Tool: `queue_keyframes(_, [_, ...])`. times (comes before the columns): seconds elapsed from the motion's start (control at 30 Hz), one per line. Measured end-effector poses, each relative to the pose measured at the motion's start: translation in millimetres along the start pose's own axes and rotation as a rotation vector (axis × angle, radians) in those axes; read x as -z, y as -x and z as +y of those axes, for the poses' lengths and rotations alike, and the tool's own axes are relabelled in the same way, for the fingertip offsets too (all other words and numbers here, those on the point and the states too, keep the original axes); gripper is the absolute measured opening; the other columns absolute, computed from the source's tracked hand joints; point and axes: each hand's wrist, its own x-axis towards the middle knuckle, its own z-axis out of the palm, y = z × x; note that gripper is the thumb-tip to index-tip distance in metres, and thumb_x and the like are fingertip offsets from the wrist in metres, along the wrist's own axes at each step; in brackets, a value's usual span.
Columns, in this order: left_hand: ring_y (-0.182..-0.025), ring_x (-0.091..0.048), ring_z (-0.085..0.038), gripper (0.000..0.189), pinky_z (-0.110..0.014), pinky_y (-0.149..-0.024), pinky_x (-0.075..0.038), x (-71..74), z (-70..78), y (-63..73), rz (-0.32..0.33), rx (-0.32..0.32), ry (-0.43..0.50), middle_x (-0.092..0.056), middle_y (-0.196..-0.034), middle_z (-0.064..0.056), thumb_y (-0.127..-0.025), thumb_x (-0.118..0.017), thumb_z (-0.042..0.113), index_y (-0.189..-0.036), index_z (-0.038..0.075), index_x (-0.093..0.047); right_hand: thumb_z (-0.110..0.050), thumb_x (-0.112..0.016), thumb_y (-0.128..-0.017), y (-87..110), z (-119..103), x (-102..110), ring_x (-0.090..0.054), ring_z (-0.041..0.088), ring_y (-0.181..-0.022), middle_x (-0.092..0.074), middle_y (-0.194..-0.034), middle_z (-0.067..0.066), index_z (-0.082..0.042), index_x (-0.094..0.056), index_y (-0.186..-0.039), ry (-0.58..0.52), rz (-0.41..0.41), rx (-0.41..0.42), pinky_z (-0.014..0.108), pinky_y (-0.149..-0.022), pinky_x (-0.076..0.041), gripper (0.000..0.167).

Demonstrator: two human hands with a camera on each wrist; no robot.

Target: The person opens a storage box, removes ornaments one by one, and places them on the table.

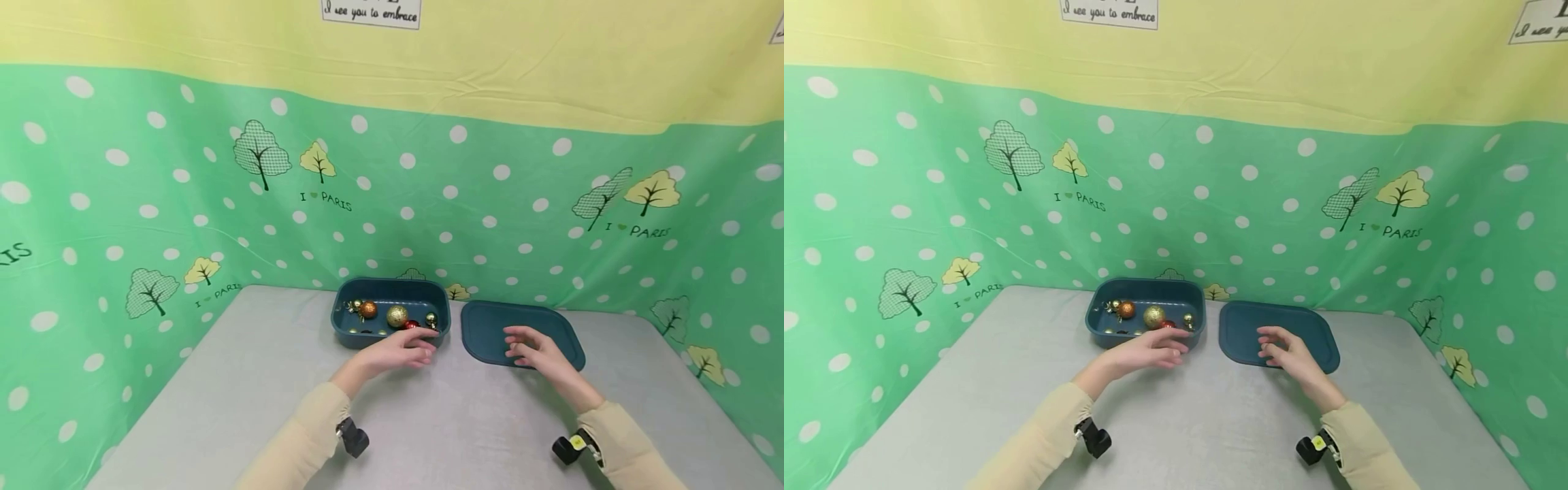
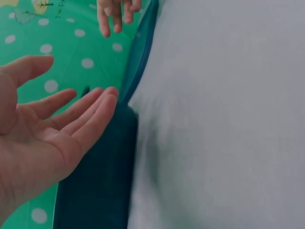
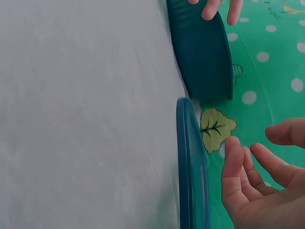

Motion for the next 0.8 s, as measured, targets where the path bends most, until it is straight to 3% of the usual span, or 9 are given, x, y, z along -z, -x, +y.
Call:
queue_keyframes(0.6, [-0.115,-0.053,-0.046,0.049,-0.045,-0.095,-0.048,36.0,-12.8,45.9,0.046,-0.03,-0.009,-0.051,-0.129,-0.034,-0.098,-0.053,0.006,-0.143,-0.007,-0.037,-0.007,-0.052,-0.098,-8.0,-11,-26,-0.063,0.031,-0.097,-0.052,-0.121,0.03,0.011,-0.042,-0.136,-0.033,-0.048,-0.026,0.038,-0.077,-0.054,0.043])
queue_keyframes(0.8, [-0.116,-0.052,-0.048,0.051,-0.046,-0.096,-0.046,49.0,-15.2,59.0,0.064,-0.041,-0.007,-0.05,-0.13,-0.035,-0.098,-0.053,0.007,-0.143,-0.009,-0.035,-0.007,-0.053,-0.098,-10.5,-15,-32,-0.064,0.03,-0.097,-0.052,-0.122,0.03,0.01,-0.044,-0.136,-0.036,-0.049,-0.021,0.035,-0.077,-0.054,0.043])
